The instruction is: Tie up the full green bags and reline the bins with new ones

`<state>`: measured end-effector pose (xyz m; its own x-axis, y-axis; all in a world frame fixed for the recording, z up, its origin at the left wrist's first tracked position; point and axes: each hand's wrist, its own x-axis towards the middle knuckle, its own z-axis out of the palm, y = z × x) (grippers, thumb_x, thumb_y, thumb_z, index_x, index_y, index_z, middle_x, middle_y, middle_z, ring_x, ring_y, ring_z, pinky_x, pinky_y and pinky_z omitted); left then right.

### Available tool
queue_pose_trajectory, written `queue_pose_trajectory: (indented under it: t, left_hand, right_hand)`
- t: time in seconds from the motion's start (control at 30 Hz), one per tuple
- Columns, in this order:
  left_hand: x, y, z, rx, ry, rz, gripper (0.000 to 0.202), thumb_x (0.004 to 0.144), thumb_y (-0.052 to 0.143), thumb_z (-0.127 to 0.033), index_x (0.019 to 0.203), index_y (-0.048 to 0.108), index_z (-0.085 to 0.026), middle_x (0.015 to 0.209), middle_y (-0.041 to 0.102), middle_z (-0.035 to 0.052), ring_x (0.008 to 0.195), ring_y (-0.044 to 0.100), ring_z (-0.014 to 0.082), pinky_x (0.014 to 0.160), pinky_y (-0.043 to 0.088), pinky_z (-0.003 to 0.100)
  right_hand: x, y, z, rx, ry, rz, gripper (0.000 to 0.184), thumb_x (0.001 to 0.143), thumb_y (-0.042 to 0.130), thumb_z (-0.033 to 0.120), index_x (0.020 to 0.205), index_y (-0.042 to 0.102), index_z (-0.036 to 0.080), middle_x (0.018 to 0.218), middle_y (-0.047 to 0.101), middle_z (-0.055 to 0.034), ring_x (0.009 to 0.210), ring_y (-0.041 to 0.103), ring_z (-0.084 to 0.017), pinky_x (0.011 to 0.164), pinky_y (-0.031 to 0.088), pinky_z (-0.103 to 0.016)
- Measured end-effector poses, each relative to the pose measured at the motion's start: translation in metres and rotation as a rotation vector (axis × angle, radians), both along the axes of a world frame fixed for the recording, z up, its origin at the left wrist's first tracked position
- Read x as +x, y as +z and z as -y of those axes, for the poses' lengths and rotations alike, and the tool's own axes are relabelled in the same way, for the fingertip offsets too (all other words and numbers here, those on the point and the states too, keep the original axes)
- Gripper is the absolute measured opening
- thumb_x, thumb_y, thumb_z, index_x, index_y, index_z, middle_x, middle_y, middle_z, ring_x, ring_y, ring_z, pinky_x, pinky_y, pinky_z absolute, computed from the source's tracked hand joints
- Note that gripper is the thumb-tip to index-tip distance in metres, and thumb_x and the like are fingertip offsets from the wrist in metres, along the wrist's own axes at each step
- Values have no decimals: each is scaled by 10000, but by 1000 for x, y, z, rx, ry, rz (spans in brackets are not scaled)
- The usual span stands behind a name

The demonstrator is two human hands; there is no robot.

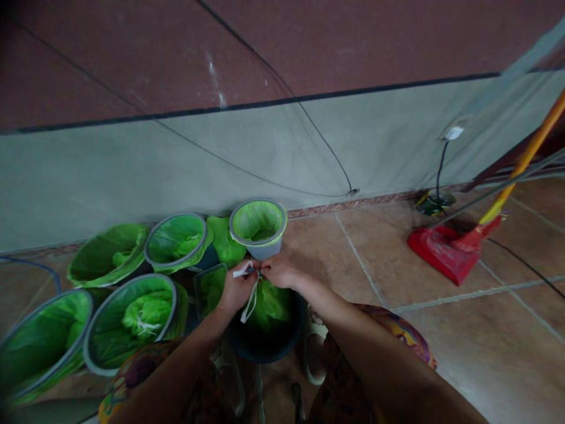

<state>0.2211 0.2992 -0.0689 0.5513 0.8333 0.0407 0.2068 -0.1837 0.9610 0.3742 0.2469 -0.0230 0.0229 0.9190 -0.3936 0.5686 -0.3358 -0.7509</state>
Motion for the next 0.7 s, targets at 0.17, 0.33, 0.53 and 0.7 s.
queue_pose_trajectory:
  t: [0.17, 0.33, 0.53, 0.7]
  left_hand:
    - [-1, -3, 5, -18, 59, 11, 180, 769, 642, -223, 932, 709, -190, 894, 719, 51, 835, 655, 189, 784, 511, 285]
    - [-3, -11, 0, -95, 51, 25, 143, 764, 666, -295, 823, 714, -174, 783, 712, 43, 706, 638, 170, 706, 505, 282]
    - [-10, -13, -9, -95, -73, -24, 186, 770, 663, -327, 785, 759, -170, 737, 724, 51, 649, 619, 166, 643, 472, 265]
    - [-16, -16, -9, 41, -55, -173, 147, 758, 653, -284, 689, 743, -189, 601, 653, 22, 558, 544, 141, 577, 398, 237]
  right_hand:
    - [1, -14, -1, -56, -90, -189, 206, 880, 541, 234, 819, 708, 130, 638, 583, 10, 534, 461, -72, 492, 362, -180]
    - [2, -14, 0, -58, -147, -198, 227, 844, 612, 328, 781, 714, 135, 554, 547, 23, 502, 442, -68, 462, 326, -176]
    - [2, 2, 0, 34, 19, 246, 226, 862, 536, 217, 796, 744, 156, 748, 702, -63, 666, 599, -144, 586, 404, -234]
    - [8, 4, 4, -36, 29, 546, 192, 801, 579, 147, 856, 763, 156, 945, 746, -148, 911, 676, -260, 719, 478, -294]
